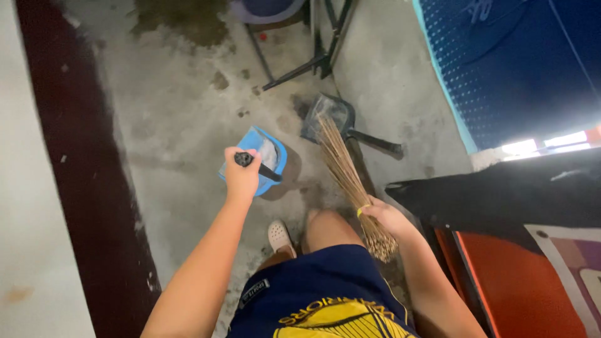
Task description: The recorder mops the floor, moves various items such as shoes and buckets out of the way, and sweeps up loose debris.
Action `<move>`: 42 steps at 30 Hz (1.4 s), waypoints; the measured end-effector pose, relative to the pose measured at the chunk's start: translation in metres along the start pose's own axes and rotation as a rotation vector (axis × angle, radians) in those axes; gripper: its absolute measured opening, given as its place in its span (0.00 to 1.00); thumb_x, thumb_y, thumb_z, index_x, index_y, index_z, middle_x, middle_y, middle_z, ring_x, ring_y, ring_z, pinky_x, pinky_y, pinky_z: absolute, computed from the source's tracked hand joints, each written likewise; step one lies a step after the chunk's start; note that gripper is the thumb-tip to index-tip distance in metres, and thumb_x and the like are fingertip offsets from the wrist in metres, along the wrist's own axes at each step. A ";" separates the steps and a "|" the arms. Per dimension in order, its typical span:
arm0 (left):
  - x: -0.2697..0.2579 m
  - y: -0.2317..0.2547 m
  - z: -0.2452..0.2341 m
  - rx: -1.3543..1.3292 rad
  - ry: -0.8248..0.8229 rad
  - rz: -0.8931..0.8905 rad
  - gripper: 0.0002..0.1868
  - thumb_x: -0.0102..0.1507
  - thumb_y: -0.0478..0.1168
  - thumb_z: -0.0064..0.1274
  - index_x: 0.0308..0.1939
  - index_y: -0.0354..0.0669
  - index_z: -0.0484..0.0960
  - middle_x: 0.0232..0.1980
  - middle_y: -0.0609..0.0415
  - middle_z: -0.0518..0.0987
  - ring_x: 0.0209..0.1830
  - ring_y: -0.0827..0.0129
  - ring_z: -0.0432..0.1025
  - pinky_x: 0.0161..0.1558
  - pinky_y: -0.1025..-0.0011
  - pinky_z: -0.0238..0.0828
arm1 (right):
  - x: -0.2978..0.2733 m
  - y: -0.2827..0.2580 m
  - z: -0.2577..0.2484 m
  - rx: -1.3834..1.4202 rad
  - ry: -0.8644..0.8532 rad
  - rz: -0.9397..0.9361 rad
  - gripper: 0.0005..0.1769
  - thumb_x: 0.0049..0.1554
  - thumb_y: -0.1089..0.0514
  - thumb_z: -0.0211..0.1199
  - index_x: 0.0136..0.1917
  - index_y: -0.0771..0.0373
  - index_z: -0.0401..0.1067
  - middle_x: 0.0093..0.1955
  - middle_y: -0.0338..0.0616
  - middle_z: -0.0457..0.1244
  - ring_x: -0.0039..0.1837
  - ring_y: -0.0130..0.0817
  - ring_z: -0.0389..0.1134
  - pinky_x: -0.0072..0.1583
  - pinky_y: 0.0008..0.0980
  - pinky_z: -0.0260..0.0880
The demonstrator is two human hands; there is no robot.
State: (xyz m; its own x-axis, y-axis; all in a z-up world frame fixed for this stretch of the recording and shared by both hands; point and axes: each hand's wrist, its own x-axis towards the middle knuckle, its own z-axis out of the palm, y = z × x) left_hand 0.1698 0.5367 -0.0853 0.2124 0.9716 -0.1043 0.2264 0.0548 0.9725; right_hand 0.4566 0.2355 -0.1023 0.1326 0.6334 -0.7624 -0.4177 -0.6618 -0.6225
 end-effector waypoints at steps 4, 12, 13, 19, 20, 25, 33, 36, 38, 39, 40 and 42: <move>0.092 -0.020 0.061 -0.076 0.059 -0.021 0.16 0.63 0.35 0.62 0.48 0.43 0.69 0.45 0.53 0.81 0.46 0.68 0.76 0.51 0.69 0.74 | 0.018 -0.040 -0.009 -0.036 0.058 -0.028 0.36 0.55 0.56 0.63 0.75 0.65 0.64 0.62 0.43 0.67 0.60 0.29 0.66 0.60 0.28 0.67; 0.242 -0.090 0.167 0.264 0.112 -0.119 0.20 0.56 0.47 0.71 0.46 0.45 0.83 0.46 0.51 0.84 0.47 0.60 0.78 0.52 0.64 0.73 | 0.124 -0.118 -0.057 -0.255 0.199 0.281 0.41 0.54 0.52 0.67 0.77 0.64 0.63 0.65 0.47 0.63 0.59 0.39 0.67 0.58 0.36 0.68; 0.252 -0.100 0.175 0.328 0.131 -0.165 0.22 0.53 0.49 0.72 0.46 0.46 0.84 0.46 0.50 0.85 0.47 0.59 0.79 0.52 0.64 0.73 | 0.126 -0.148 -0.046 -0.121 0.216 0.415 0.47 0.52 0.52 0.64 0.82 0.57 0.53 0.60 0.60 0.68 0.54 0.48 0.67 0.54 0.42 0.68; 0.330 -0.140 0.220 0.426 0.083 -0.246 0.25 0.54 0.51 0.72 0.50 0.45 0.83 0.48 0.47 0.84 0.49 0.53 0.78 0.51 0.60 0.72 | 0.189 -0.154 -0.082 -0.337 0.154 0.181 0.46 0.55 0.49 0.65 0.79 0.69 0.53 0.65 0.49 0.67 0.63 0.34 0.68 0.63 0.27 0.66; 0.341 -0.146 0.229 0.431 0.066 -0.241 0.25 0.54 0.51 0.72 0.50 0.45 0.83 0.48 0.47 0.84 0.49 0.53 0.78 0.51 0.60 0.72 | 0.193 -0.165 -0.081 -0.322 0.164 0.183 0.46 0.55 0.49 0.65 0.79 0.69 0.53 0.65 0.49 0.67 0.63 0.34 0.68 0.63 0.27 0.66; 0.385 -0.166 0.261 0.382 0.041 -0.305 0.25 0.56 0.54 0.68 0.47 0.42 0.83 0.45 0.46 0.86 0.46 0.54 0.81 0.51 0.62 0.75 | 0.211 -0.202 -0.061 0.064 0.144 0.248 0.35 0.56 0.51 0.59 0.75 0.61 0.61 0.59 0.51 0.68 0.54 0.34 0.69 0.55 0.32 0.69; 0.404 -0.135 0.323 0.525 -0.042 -0.221 0.23 0.59 0.53 0.65 0.48 0.39 0.83 0.44 0.41 0.85 0.45 0.49 0.80 0.48 0.58 0.75 | 0.335 -0.192 -0.050 0.400 0.142 0.518 0.20 0.59 0.46 0.60 0.56 0.61 0.76 0.45 0.49 0.71 0.39 0.36 0.70 0.39 0.37 0.70; 0.395 -0.131 0.339 0.535 -0.062 -0.227 0.22 0.62 0.52 0.61 0.50 0.40 0.83 0.45 0.40 0.85 0.46 0.48 0.80 0.49 0.58 0.75 | 0.393 -0.181 -0.049 0.306 0.081 0.575 0.20 0.55 0.45 0.61 0.54 0.59 0.77 0.45 0.46 0.71 0.41 0.37 0.71 0.41 0.39 0.72; 0.396 -0.137 0.344 0.533 -0.078 -0.223 0.21 0.63 0.52 0.59 0.52 0.40 0.83 0.46 0.40 0.85 0.47 0.48 0.80 0.50 0.58 0.75 | 0.415 -0.190 -0.051 0.312 0.084 0.560 0.20 0.55 0.45 0.63 0.55 0.60 0.76 0.46 0.47 0.70 0.42 0.38 0.71 0.42 0.40 0.72; 0.398 -0.140 0.342 0.554 -0.131 -0.234 0.22 0.64 0.52 0.58 0.54 0.40 0.82 0.47 0.40 0.84 0.48 0.47 0.80 0.51 0.57 0.75 | 0.418 -0.205 -0.049 0.354 0.156 0.576 0.21 0.56 0.46 0.64 0.57 0.61 0.76 0.50 0.48 0.70 0.46 0.39 0.71 0.47 0.40 0.73; 0.399 -0.144 0.342 0.573 -0.185 -0.245 0.23 0.65 0.53 0.57 0.56 0.41 0.81 0.49 0.39 0.84 0.49 0.47 0.79 0.52 0.57 0.74 | 0.419 -0.220 -0.049 0.396 0.231 0.591 0.21 0.57 0.47 0.64 0.59 0.62 0.76 0.53 0.50 0.70 0.51 0.40 0.72 0.51 0.40 0.73; 0.407 -0.156 0.353 0.566 -0.281 -0.256 0.25 0.65 0.54 0.58 0.57 0.41 0.80 0.49 0.39 0.84 0.50 0.47 0.78 0.52 0.57 0.73 | 0.435 -0.204 -0.077 0.588 0.281 0.547 0.21 0.59 0.49 0.61 0.60 0.64 0.75 0.56 0.52 0.69 0.55 0.42 0.71 0.56 0.42 0.73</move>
State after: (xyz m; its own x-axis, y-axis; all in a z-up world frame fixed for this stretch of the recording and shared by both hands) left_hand 0.5567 0.8426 -0.3532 0.3074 0.8434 -0.4406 0.7485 0.0716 0.6593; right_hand 0.6684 0.6148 -0.3205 -0.0379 0.1104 -0.9932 -0.8770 -0.4801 -0.0199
